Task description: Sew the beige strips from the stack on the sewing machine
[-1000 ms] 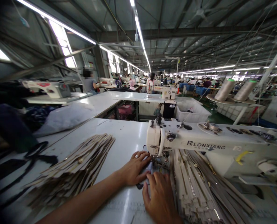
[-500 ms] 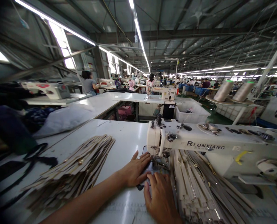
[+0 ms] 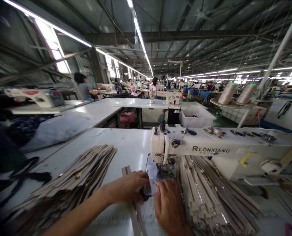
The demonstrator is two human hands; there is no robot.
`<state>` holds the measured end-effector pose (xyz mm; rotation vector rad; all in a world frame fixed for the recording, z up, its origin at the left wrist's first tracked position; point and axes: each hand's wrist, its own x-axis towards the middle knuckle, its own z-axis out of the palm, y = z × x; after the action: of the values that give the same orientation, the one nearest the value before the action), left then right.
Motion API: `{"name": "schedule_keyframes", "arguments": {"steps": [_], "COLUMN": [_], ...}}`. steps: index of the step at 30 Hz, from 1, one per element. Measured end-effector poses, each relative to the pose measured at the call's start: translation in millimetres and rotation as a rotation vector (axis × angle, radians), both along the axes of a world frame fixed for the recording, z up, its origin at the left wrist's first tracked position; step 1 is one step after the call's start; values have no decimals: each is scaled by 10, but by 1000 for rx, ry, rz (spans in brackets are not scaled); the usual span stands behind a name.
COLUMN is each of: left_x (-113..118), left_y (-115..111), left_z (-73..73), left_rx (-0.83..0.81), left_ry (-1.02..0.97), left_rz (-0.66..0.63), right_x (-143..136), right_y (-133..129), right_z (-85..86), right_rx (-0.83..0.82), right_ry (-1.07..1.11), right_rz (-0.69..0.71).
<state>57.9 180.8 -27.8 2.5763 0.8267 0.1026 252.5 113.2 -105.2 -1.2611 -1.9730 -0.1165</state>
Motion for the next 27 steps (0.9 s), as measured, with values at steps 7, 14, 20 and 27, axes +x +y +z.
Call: {"name": "schedule_keyframes", "arguments": {"steps": [7,14,20,27], "left_x": [122,73,-66,193], "left_y": [-128,-204,-224,-125], "left_z": [-132,-13,398,-47], "left_rx": [-342,-514,-882,-1122], "left_ry": [10,33,-748,-610], "left_rz": [-185,-174,-200,320], "right_x": [18,27,23,54], "right_y": [3,37,44,31], "right_z": [0,3,-37,-56], "right_rx": [-10,-14,18,-68], "right_ry": [10,42,78,332], "right_rz": [-11,-8,-9,20]}}
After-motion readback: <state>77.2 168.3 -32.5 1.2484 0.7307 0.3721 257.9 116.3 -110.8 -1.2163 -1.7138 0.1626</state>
